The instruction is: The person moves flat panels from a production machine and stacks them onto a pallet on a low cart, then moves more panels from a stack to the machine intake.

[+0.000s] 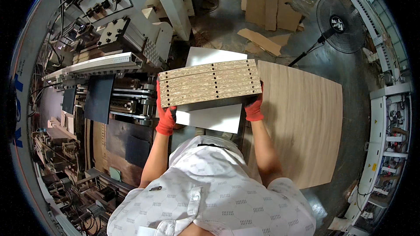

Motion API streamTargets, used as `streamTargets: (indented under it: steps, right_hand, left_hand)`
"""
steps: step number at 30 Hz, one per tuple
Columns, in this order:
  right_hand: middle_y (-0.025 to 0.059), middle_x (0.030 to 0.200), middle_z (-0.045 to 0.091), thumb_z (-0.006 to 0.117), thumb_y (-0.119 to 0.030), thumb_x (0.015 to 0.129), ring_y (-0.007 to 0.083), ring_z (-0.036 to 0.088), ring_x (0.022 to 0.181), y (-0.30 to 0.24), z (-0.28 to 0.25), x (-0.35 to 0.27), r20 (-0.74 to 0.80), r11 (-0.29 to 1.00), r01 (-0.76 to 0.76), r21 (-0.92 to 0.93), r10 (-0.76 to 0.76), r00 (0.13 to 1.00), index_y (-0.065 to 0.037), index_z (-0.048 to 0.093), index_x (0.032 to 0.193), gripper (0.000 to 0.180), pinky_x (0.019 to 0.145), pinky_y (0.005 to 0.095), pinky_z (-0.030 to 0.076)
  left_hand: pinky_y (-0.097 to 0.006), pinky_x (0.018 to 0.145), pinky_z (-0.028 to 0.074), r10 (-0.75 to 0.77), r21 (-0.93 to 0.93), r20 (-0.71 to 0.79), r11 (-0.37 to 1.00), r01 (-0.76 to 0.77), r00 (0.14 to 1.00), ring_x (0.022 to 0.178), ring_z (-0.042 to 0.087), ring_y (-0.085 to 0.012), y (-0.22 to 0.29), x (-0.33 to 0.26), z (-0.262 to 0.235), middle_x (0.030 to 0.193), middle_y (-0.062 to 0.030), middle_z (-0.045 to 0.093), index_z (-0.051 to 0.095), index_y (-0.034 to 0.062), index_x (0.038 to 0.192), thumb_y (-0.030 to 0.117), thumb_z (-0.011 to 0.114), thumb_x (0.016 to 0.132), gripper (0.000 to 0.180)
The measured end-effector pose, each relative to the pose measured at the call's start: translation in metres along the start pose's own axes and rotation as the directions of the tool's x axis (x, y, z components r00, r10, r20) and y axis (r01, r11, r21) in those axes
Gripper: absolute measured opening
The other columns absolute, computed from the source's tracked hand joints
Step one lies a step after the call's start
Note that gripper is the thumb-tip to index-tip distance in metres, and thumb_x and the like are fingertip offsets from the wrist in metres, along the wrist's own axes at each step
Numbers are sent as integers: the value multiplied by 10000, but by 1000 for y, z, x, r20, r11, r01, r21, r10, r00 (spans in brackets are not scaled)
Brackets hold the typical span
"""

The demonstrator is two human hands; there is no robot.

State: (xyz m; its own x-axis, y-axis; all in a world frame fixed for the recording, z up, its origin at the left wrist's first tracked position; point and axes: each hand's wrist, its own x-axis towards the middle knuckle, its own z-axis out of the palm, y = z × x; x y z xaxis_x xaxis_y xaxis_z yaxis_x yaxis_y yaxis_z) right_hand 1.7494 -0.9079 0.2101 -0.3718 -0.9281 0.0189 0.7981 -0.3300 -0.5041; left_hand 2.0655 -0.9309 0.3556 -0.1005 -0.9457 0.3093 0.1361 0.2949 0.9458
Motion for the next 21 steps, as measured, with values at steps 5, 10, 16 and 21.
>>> streamTargets:
  steps: [5,10,16,21]
  right_hand:
    - [106,1385,444,642,-196,873,231,440,1258,-4,10,-1,696,-18,743,-670,-366,618,-46,302,1420,661,1057,361,350]
    - [114,1408,417,646,-177,868,227,403,1293,5,-99,11,588,-17,606,-795,-265,764,-42,264,1436,698,1062,356,346]
    - [60,1446,394,423,-309,952,240,342,1328,41,-148,8,276,310,263,-914,0,961,-92,327,1413,519,1132,426,191]
    - [45,1416,432,390,-390,963,235,373,1300,45,-137,8,252,472,310,-825,-183,950,-129,400,1386,498,1110,422,241]
  left_hand:
    - [-357,1069,308,-39,31,-38,999,41,999,1299,373,-218,-29,-8,-16,1452,-135,329,170,3,1475,554,706,707,1086]
    - [-343,1065,309,-74,-33,-59,997,73,996,1280,392,-213,-98,-21,-23,1417,-119,375,155,25,1482,376,644,790,918]
    - [-361,1084,292,23,55,-13,998,-22,1000,1307,369,-222,-107,-24,-32,1462,-123,324,113,34,1490,488,628,827,955]
    - [-372,1086,296,-7,13,-23,1000,7,1000,1318,359,-229,-115,-23,-29,1462,-137,316,117,13,1481,638,598,795,1045]
